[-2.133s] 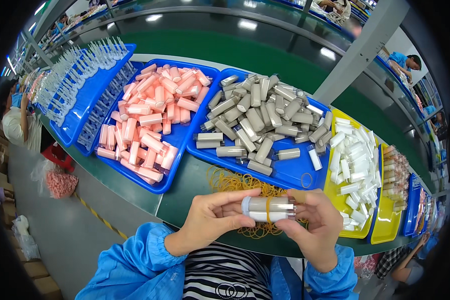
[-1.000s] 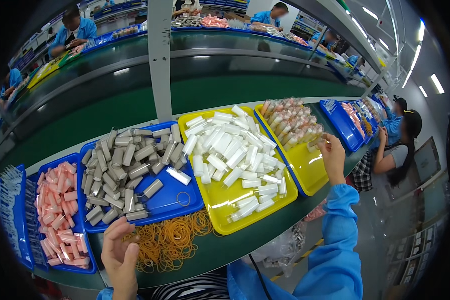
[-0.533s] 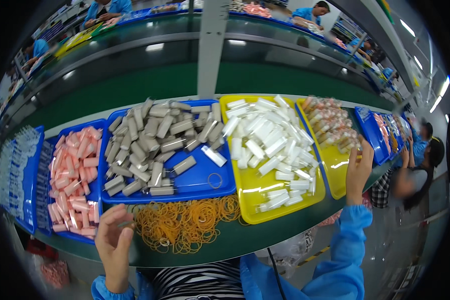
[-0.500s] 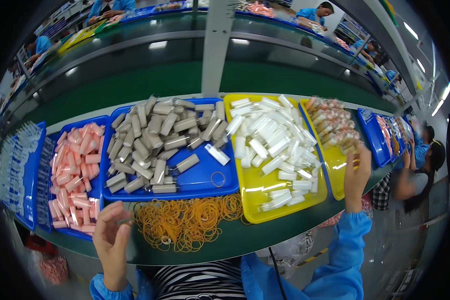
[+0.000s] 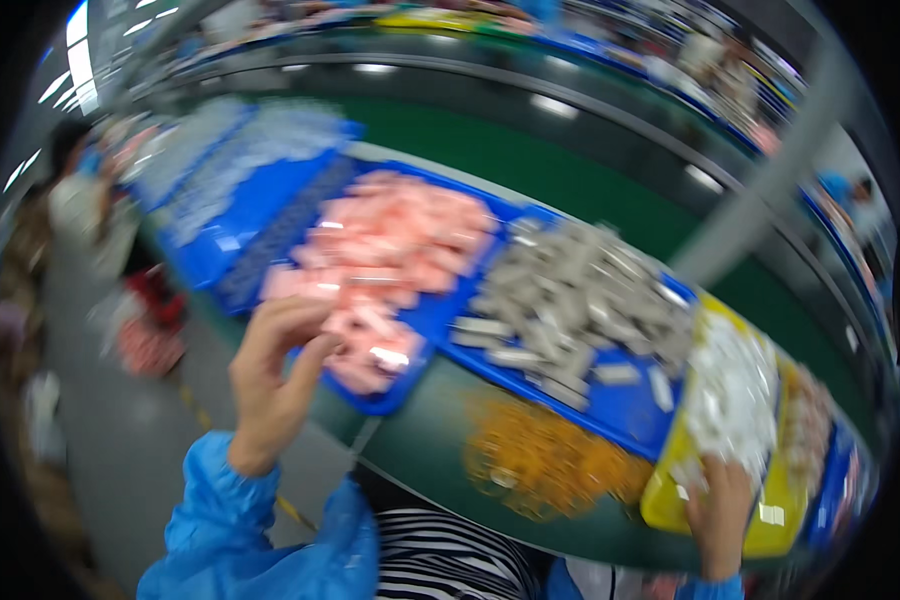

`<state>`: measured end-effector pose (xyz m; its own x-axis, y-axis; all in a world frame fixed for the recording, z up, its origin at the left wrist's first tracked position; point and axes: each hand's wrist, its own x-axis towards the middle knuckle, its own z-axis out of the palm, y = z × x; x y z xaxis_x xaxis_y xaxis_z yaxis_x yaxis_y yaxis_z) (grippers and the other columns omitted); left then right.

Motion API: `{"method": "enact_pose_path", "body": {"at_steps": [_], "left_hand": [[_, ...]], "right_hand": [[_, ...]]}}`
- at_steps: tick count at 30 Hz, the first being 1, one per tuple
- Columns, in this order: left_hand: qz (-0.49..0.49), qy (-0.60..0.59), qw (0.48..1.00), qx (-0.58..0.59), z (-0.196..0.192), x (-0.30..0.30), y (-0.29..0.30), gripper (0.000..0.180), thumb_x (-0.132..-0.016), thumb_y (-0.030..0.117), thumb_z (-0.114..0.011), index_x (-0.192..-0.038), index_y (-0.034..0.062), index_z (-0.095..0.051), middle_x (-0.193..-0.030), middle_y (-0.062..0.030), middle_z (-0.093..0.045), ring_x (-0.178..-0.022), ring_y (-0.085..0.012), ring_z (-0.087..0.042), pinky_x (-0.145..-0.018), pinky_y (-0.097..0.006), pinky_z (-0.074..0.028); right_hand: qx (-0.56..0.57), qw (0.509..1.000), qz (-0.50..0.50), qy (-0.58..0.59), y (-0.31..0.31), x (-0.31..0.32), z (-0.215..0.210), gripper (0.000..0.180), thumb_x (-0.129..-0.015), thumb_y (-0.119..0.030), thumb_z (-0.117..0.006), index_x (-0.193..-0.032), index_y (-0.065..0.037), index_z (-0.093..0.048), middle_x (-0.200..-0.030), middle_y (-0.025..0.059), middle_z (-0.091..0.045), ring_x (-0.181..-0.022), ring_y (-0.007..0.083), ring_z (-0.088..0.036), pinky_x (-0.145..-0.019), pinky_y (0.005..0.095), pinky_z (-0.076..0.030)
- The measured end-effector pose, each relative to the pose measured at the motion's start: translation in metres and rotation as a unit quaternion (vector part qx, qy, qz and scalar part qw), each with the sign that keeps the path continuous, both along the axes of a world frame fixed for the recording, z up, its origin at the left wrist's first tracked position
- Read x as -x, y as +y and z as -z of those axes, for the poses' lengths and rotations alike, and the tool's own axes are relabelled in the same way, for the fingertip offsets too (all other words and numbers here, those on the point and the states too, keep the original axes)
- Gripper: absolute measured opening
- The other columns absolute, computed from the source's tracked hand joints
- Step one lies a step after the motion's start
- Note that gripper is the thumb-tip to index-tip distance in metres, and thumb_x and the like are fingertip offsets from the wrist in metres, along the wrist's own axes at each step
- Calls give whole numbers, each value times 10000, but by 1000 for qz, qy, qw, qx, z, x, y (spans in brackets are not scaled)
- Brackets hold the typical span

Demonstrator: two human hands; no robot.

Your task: The person assembles small cylindrical components by inserting white plastic tips into the ends of pink and grey cylinders. They then secure the assembled units with yellow rubber bands and place them into a yellow tray. The process is repeated continuously with items from blue bins on the assembly line.

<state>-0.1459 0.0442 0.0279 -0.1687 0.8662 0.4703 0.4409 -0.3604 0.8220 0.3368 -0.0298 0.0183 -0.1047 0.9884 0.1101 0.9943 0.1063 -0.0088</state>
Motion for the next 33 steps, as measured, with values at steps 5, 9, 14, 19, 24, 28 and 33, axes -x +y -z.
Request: {"method": "enact_pose_path", "body": {"at_steps": [5, 9, 14, 19, 24, 28, 33], "left_hand": [[-192, 196, 958, -88, -18, 92, 21, 183, -857, -11, -655, -1036, 29, -658, -899, -79, -595, -726, -174, -603, -628, -298, -473], [-253, 445, 857, -52, -13, 167, 43, 99, -842, 79, -675, -937, 58, -656, -887, -89, -603, -762, -240, -627, -648, -343, -499], [-258, 636, 727, -23, -25, 217, 116, 81, -806, 128, -674, -872, 83, -660, -890, -86, -597, -813, -255, -649, -679, -359, -526], [-266, 724, 633, 72, -8, 239, 144, 105, -800, 102, -620, -900, 73, -636, -909, -83, -579, -874, -246, -647, -684, -384, -529], [-232, 650, 723, 22, -26, 213, 107, 88, -840, 81, -608, -922, 52, -625, -948, -83, -596, -867, -276, -649, -708, -388, -533], [-72, 289, 955, -15, -51, 119, 72, 260, -866, -40, -607, -1122, 3, -617, -947, -109, -594, -909, -228, -659, -767, -301, -542], [279, -272, 912, 126, -5, 3, 21, 315, -904, -32, -634, -1209, -13, -556, -1107, -111, -613, -1033, -213, -642, -856, -332, -537]], "right_hand": [[26, 998, 15, 61, 0, 0, -5, 479, -809, -45, -676, -1260, 1, -521, -1034, 160, -580, -958, 280, -573, -830, 401, -464], [43, 989, 81, 112, -2, 2, -15, 420, -870, -62, -674, -1248, 48, -528, -1150, 201, -595, -1055, 282, -587, -903, 394, -483], [-58, 909, 204, 358, -1, 32, -20, 454, -914, -106, -610, -1327, 26, -475, -1156, 206, -562, -1012, 286, -568, -889, 372, -478], [-41, 870, 214, 443, 1, 42, -23, 451, -940, -134, -545, -1355, 15, -454, -1206, 212, -530, -1040, 294, -549, -877, 366, -476], [-87, 817, 190, 537, 2, 61, -26, 386, -963, -137, -500, -1316, 19, -499, -1203, 159, -521, -1024, 252, -541, -857, 352, -475], [-64, 767, 194, 608, 10, 75, -35, 352, -987, -147, -503, -1290, 31, -529, -1221, 101, -516, -996, 181, -528, -841, 297, -472], [49, 728, 46, 682, 48, 126, -13, 416, -923, -104, -542, -1327, -25, -479, -923, 50, -608, -828, 103, -575, -723, 235, -467]]}}
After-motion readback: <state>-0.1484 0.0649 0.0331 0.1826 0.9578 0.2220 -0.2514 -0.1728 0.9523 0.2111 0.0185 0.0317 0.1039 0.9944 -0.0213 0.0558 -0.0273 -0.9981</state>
